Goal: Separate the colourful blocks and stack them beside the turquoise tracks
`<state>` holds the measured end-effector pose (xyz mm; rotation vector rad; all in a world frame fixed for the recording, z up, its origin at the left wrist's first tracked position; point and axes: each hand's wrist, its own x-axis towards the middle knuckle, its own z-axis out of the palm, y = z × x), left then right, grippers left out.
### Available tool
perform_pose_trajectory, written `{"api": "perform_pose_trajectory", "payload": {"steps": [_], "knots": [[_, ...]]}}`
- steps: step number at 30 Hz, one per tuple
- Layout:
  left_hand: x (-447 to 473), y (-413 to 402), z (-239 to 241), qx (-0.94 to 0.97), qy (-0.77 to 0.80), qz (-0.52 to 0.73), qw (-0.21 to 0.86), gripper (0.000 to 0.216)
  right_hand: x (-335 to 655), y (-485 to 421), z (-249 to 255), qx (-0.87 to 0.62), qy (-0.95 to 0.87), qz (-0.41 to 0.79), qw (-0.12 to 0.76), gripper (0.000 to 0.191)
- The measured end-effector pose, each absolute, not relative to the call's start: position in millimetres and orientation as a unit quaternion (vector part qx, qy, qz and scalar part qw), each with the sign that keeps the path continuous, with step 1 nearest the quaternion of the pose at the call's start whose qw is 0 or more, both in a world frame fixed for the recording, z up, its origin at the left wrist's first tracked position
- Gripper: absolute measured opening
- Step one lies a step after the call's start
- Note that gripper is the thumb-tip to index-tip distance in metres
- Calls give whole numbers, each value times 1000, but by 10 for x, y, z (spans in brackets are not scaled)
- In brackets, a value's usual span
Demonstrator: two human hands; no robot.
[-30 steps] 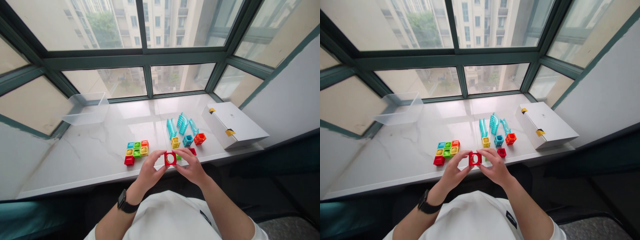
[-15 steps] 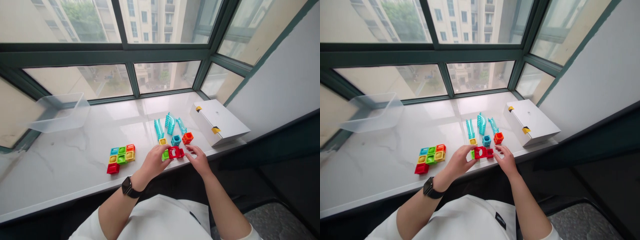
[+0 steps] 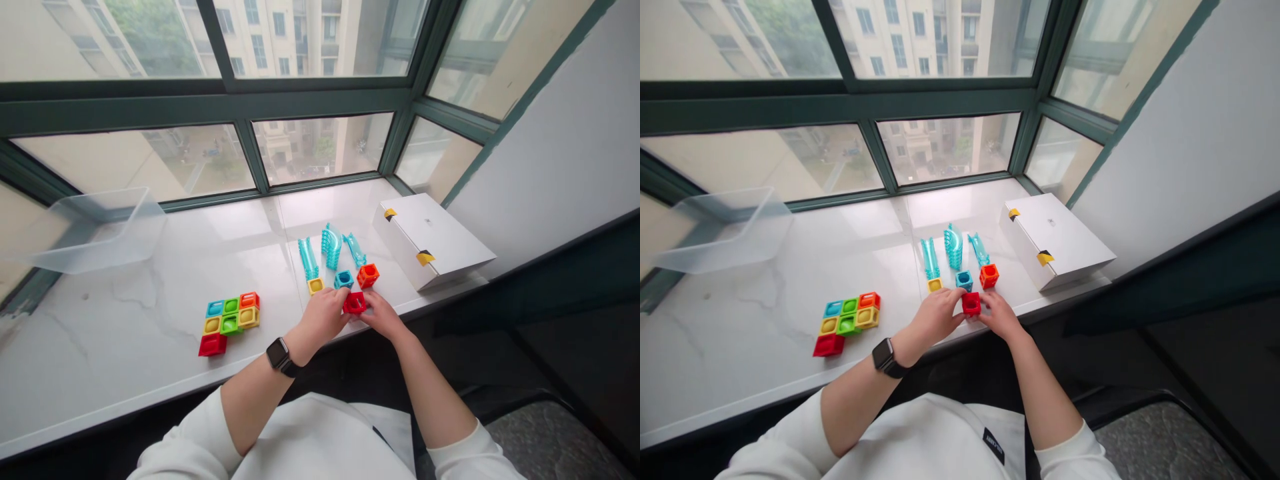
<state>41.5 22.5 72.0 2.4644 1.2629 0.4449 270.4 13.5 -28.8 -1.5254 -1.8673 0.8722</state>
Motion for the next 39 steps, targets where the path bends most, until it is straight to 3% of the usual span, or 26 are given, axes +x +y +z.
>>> {"api": "perform_pose_trajectory", "payload": {"steps": [12, 19, 39], "knots": [[553, 273, 651, 854, 492, 62, 156, 23, 2713, 148, -293, -577, -701, 309, 284, 49], [555, 280, 655, 852, 496, 34, 162, 26, 2728, 130, -307, -574, -708, 308, 272, 47], [558, 276, 655, 846, 505, 28, 166, 28, 2740, 142, -298, -574, -711, 311, 262, 53]]}}
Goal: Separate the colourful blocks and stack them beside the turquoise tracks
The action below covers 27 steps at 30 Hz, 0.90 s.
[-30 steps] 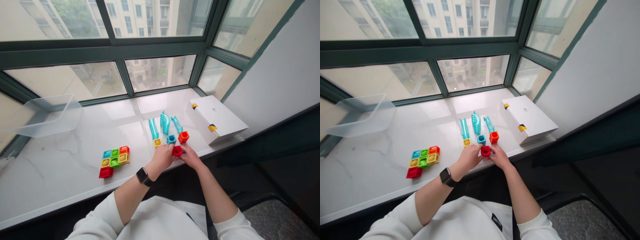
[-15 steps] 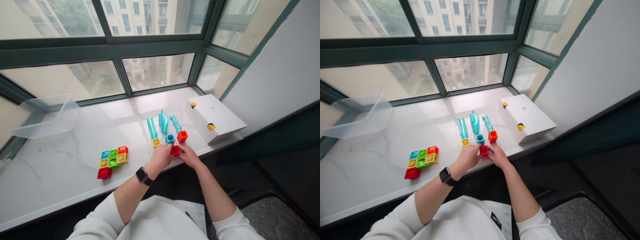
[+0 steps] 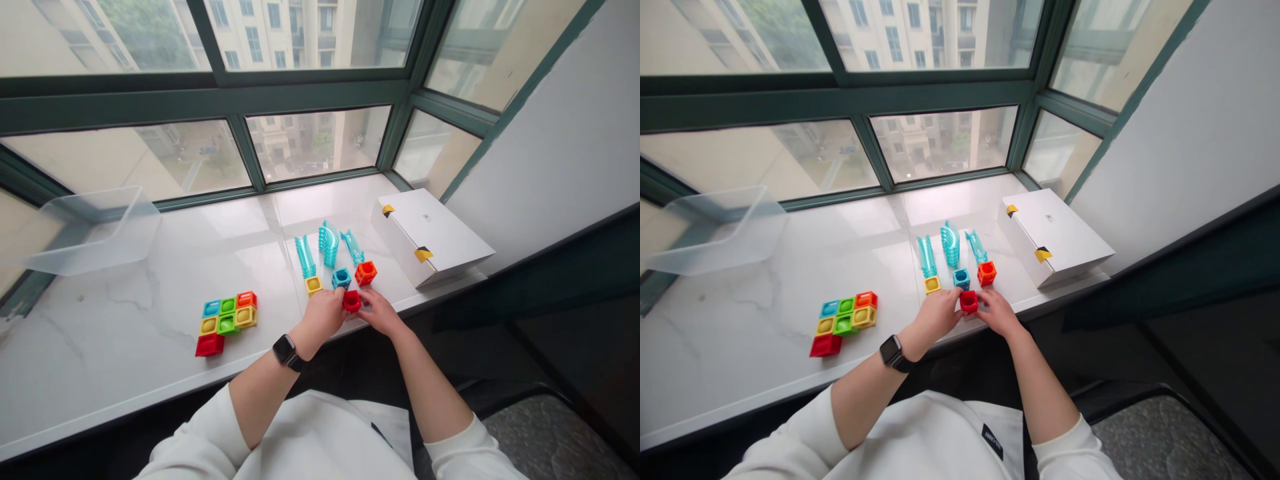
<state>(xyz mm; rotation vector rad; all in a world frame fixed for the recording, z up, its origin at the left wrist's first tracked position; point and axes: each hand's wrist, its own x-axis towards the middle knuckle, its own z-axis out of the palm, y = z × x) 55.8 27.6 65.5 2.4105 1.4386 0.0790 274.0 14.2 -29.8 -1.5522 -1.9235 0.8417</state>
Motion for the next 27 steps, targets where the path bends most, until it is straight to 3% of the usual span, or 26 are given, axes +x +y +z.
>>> {"api": "perform_pose_trajectory", "payload": {"steps": [3, 8, 14, 19, 22, 27], "knots": [[548, 268, 633, 847, 502, 37, 170, 30, 2747, 144, -321, -573, -709, 314, 265, 51], [335, 142, 676, 851, 487, 121, 155, 53, 2766, 138, -345, -570, -702, 325, 276, 49], [-477, -108, 733, 792, 493, 316, 171, 39, 2766, 136, -338, -574, -701, 324, 274, 48], [-1377, -283, 446, 700, 617, 334, 134, 40, 2890, 30, -270, -587, -676, 350, 276, 67], [-1817, -419, 309, 673, 661, 317, 101, 41, 3062, -62, -109, -597, -665, 340, 291, 53], [-2259, -579, 243, 658, 683, 311, 50, 37, 3028, -160, 458, -655, -639, 183, 360, 31]]}}
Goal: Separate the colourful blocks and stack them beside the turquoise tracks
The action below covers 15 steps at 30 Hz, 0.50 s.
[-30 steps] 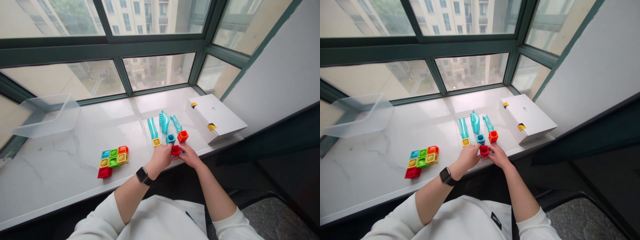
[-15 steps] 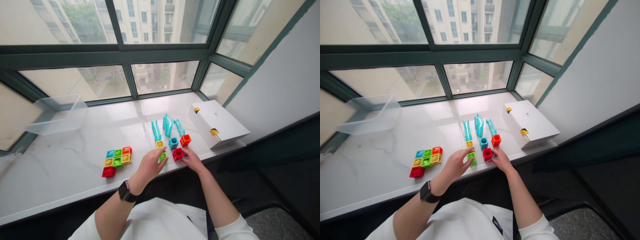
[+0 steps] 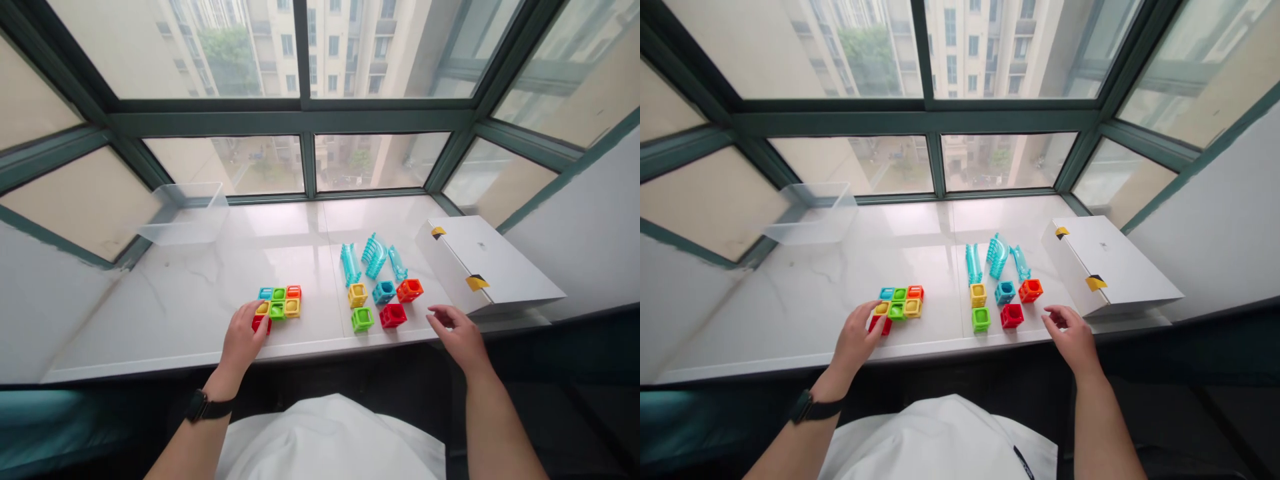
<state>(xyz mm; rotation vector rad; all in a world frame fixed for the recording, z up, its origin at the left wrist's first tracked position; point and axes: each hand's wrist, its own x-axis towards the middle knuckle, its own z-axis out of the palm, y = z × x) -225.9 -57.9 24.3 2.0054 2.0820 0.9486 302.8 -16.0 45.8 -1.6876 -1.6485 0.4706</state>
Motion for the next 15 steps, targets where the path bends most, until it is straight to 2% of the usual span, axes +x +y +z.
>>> {"api": "perform_pose_trajectory", "payload": {"steps": [4, 8, 11, 15], "knots": [[-2374, -574, 174, 647, 698, 305, 36, 38, 2435, -200, 966, -579, -667, 117, 454, 22], [-2298, -402, 128, 671, 685, 282, 29, 41, 1576, -204, 1117, -458, -733, 205, 460, 13], [-2177, -189, 116, 705, 669, 235, 19, 41, 939, -154, 918, -393, -789, 308, 359, 16], [-2050, 28, 68, 740, 645, 189, 23, 42, 318, -30, 463, -406, -820, 358, 185, 65]]}}
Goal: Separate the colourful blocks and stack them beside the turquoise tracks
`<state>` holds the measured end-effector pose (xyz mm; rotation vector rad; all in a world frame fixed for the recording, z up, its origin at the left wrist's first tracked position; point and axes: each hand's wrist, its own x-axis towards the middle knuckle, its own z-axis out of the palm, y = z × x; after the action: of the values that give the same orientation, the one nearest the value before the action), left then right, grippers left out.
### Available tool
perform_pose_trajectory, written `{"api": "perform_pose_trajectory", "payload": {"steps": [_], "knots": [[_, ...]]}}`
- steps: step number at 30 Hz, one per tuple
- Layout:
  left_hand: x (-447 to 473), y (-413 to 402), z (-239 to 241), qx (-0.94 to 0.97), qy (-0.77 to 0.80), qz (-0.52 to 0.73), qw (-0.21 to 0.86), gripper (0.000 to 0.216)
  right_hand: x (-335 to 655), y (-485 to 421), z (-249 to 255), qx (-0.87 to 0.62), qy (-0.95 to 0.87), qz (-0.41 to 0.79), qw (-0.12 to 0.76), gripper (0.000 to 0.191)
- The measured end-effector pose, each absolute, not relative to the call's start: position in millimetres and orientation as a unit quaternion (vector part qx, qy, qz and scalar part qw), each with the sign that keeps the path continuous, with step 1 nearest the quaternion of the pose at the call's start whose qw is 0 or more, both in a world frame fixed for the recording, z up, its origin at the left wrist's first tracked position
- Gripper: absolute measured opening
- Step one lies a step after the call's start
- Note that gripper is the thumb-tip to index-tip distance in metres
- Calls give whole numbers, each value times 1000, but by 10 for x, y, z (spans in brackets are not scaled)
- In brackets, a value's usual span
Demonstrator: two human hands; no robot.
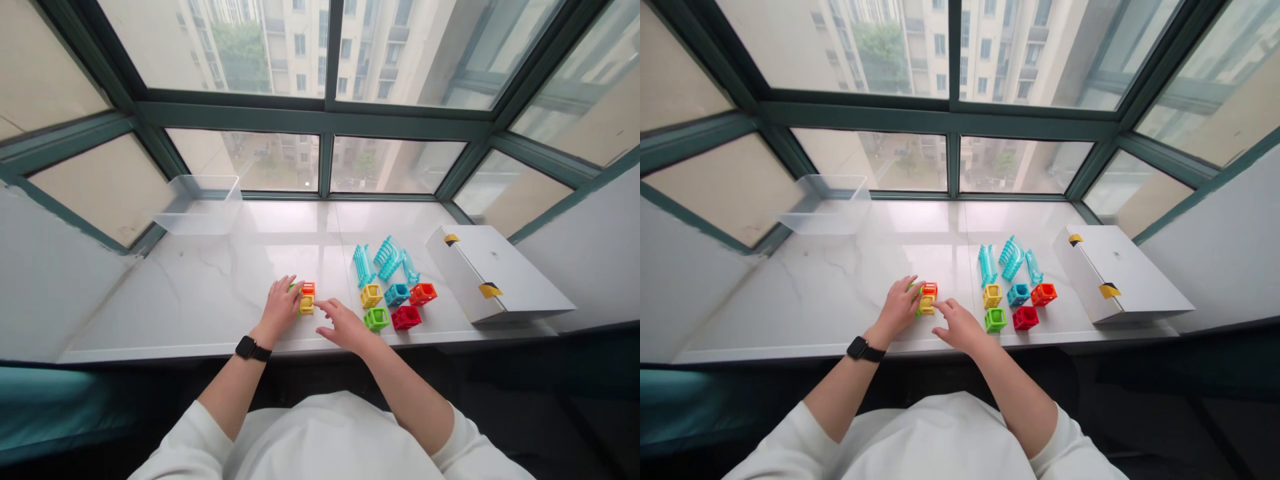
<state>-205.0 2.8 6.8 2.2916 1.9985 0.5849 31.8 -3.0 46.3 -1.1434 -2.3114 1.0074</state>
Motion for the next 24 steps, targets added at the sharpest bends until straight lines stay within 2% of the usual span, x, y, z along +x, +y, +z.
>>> {"api": "perform_pose_trajectory", "payload": {"steps": [1, 4, 10, 15, 18, 24], "knots": [[-2033, 54, 52, 747, 639, 182, 29, 42, 220, 2, 360, -420, -820, 357, 156, 70], [-2016, 76, 16, 761, 626, 164, 43, 41, 41, 73, 141, -433, -821, 351, 122, 67], [-2036, 79, -6, 761, 626, 160, 55, 44, -69, 118, 19, -447, -821, 324, 146, 40], [-2046, 106, -41, 755, 632, 162, 62, 44, -114, 130, -52, -452, -822, 308, 158, 27], [-2044, 107, -38, 753, 635, 162, 59, 44, -92, 122, -134, -480, -802, 308, 177, 13], [-2028, 105, -21, 747, 640, 171, 52, 41, 69, -16, -158, -481, -735, 385, 283, 6]]}}
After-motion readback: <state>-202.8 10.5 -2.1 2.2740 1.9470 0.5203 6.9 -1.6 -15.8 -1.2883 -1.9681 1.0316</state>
